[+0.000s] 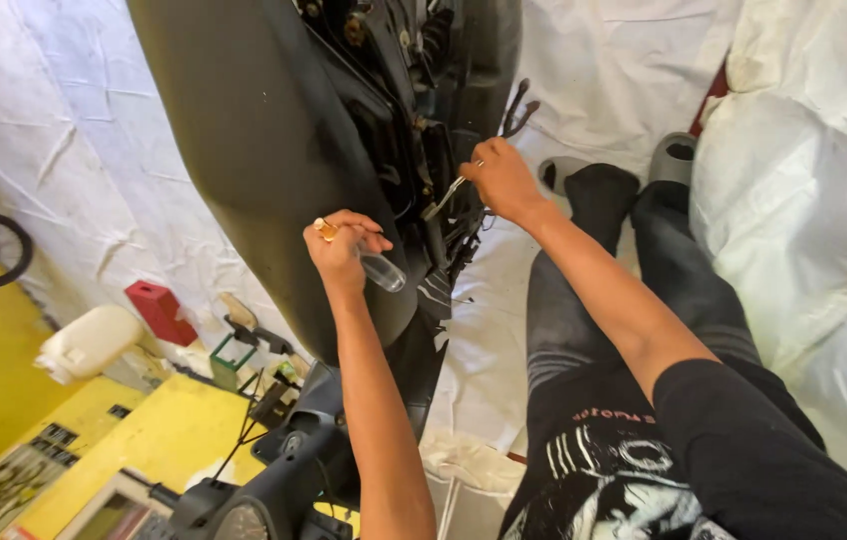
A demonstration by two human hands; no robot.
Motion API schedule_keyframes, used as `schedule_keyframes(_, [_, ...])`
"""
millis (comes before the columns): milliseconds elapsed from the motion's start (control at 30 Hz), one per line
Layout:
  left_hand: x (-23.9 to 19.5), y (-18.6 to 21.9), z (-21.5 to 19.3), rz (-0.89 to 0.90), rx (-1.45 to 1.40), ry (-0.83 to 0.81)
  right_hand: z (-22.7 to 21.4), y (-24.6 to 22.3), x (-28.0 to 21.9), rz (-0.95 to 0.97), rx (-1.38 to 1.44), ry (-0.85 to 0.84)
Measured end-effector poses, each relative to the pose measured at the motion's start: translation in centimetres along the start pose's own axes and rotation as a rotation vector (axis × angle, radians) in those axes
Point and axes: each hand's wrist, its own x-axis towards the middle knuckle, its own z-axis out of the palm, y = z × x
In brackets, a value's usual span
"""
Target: The person uses a wrench to loosen bolts on the rear section of a motorcycle while simultaneously spraying a lubricant from a small bottle onto the mechanism. The person works on the area beneath the seat, manipulating the tool and spray bottle to service the motorcycle's components.
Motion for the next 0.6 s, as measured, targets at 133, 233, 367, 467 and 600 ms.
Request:
schedule_keyframes(133, [0.0, -0.4, -0.5, -0.049, -0.011, -0.001, -1.0, -0.3, 0.8, 0.072, 0.116, 0.13])
schedule_keyframes(233, [0.0, -0.9, -0.4, -0.017, -0.027, -0.034, 0.0, 0.0, -0.5, 0.135, 0.094, 0.111])
schedule_keyframes(367, [0.1, -1.9, -1.3, 0.003, -0.082, -0.04, -0.1, 0.6, -1.1, 0.152, 0.081, 0.084])
schedule_keyframes(467, [0.4, -2.2, -1.3, -0.002, -0.087, -0.062, -1.6, 0.0, -1.8, 0.232, 0.211, 0.051])
schedule_keyframes(600, [0.1, -2.9, -1.7, 0.025, -0.096, -0.01, 1.7, -3.5, -5.8, 0.524, 0.804, -0.249])
